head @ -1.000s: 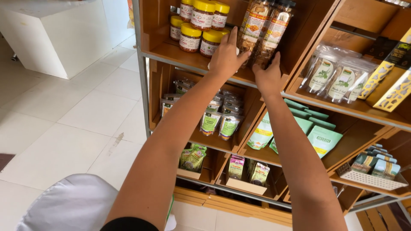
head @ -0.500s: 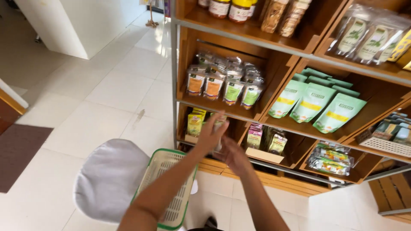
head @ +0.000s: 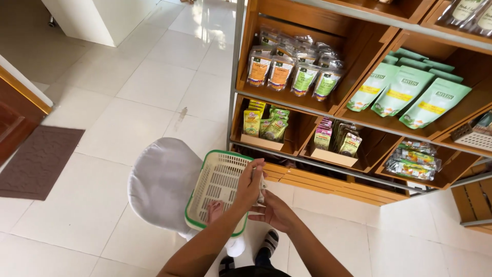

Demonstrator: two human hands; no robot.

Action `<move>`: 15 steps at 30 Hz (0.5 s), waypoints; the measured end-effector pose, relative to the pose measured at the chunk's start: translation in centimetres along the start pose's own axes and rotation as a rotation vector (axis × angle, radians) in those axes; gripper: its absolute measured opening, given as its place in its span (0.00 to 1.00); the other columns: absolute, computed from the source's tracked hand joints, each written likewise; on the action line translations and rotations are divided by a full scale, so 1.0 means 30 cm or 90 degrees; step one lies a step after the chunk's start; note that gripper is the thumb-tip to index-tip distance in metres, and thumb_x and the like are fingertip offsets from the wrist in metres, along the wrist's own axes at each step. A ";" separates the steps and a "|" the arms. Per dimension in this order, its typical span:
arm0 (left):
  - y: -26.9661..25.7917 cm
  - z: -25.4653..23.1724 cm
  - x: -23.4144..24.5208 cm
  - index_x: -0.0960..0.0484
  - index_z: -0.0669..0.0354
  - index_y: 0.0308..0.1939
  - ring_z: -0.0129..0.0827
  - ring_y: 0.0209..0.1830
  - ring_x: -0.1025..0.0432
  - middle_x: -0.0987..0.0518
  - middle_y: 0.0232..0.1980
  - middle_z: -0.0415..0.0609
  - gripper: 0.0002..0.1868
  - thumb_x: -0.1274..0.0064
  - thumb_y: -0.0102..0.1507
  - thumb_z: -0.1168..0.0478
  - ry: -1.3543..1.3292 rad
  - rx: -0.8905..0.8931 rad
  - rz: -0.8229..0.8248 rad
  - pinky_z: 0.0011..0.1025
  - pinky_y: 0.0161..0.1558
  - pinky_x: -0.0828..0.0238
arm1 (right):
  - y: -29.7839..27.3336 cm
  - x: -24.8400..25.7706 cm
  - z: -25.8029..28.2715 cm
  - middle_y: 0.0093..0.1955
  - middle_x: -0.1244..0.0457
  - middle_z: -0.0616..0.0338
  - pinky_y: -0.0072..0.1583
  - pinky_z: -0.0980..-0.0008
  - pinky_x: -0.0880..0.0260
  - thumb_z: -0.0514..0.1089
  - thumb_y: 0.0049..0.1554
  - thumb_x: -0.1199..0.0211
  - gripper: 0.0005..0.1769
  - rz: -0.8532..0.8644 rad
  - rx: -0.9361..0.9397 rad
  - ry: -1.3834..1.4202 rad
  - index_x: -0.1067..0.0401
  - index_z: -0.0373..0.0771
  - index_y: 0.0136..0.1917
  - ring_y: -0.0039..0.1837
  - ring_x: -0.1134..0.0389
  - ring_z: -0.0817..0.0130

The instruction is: Wiping product containers with a cloth and organizing them onto retail shelves.

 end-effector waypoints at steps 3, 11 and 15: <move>-0.057 0.027 0.029 0.24 0.57 0.62 0.35 0.50 0.21 0.19 0.55 0.52 0.19 0.62 0.75 0.53 0.022 0.013 0.013 0.39 0.56 0.27 | -0.034 0.007 0.012 0.43 0.35 0.60 0.58 0.39 0.24 0.40 0.58 0.32 0.20 -0.045 0.051 0.051 0.34 0.38 0.61 0.49 0.26 0.51; -0.178 -0.078 0.026 0.29 0.63 0.67 0.51 0.63 0.28 0.25 0.62 0.61 0.23 0.52 0.72 0.55 0.115 -0.011 0.025 0.49 0.65 0.36 | -0.115 0.072 0.055 0.55 0.34 0.49 0.51 0.55 0.19 0.32 0.55 0.32 0.24 -0.115 0.192 0.052 0.36 0.37 0.63 0.52 0.26 0.52; -0.254 -0.127 -0.008 0.33 0.62 0.71 0.49 0.63 0.29 0.30 0.65 0.59 0.30 0.47 0.70 0.51 0.128 0.024 0.023 0.46 0.63 0.32 | -0.203 0.109 0.073 0.53 0.36 0.51 0.54 0.54 0.20 0.24 0.54 0.37 0.25 -0.108 0.253 0.019 0.36 0.37 0.62 0.52 0.27 0.53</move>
Point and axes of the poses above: each hand's wrist, its own y-axis towards the middle knuckle, its own x-axis out of the back of the hand, z = x × y, the point moved 6 cm from there along y, towards the middle knuckle
